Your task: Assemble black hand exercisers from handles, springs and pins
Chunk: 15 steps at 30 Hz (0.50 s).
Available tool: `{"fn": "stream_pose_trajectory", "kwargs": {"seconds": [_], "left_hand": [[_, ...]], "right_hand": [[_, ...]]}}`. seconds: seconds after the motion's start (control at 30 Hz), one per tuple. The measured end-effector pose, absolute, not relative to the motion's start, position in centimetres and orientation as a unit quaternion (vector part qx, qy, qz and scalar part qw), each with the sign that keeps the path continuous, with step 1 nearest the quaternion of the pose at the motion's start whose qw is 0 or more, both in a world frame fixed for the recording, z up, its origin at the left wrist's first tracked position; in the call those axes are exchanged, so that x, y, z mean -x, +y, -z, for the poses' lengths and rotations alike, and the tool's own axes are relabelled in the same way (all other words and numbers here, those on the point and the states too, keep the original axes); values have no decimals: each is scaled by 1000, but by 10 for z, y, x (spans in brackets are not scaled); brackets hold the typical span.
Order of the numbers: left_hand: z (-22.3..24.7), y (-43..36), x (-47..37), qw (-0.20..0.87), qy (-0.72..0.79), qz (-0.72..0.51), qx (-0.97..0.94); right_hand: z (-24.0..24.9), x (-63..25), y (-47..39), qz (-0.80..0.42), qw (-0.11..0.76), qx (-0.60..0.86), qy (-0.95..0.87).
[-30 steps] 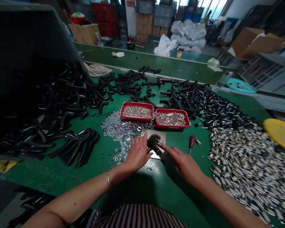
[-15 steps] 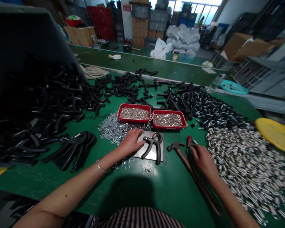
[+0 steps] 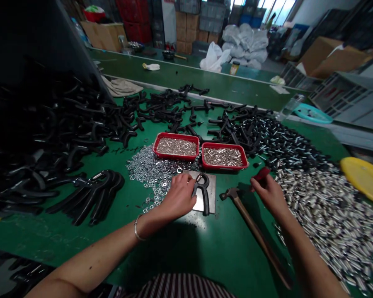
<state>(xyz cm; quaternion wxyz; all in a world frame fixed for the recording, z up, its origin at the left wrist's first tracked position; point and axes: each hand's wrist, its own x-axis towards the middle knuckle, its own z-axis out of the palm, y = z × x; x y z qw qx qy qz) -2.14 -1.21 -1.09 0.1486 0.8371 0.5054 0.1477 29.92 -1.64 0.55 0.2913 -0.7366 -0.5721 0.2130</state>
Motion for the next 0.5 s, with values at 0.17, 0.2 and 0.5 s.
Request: {"fn": "stream_pose_trajectory", "kwargs": {"seconds": [0.17,0.2,0.5], "left_hand": [[17,-18,31,198,512,-143,-824],[16,-16,34,205,508,-144,-824],[-21,98,73,37,628,-118,-768]], "right_hand": [[-13,-219,-15,-426,467,576,-518],[-11,-208,-11,-406,435,593,-543],[-30,-253,20,-170,19,636,-752]]}}
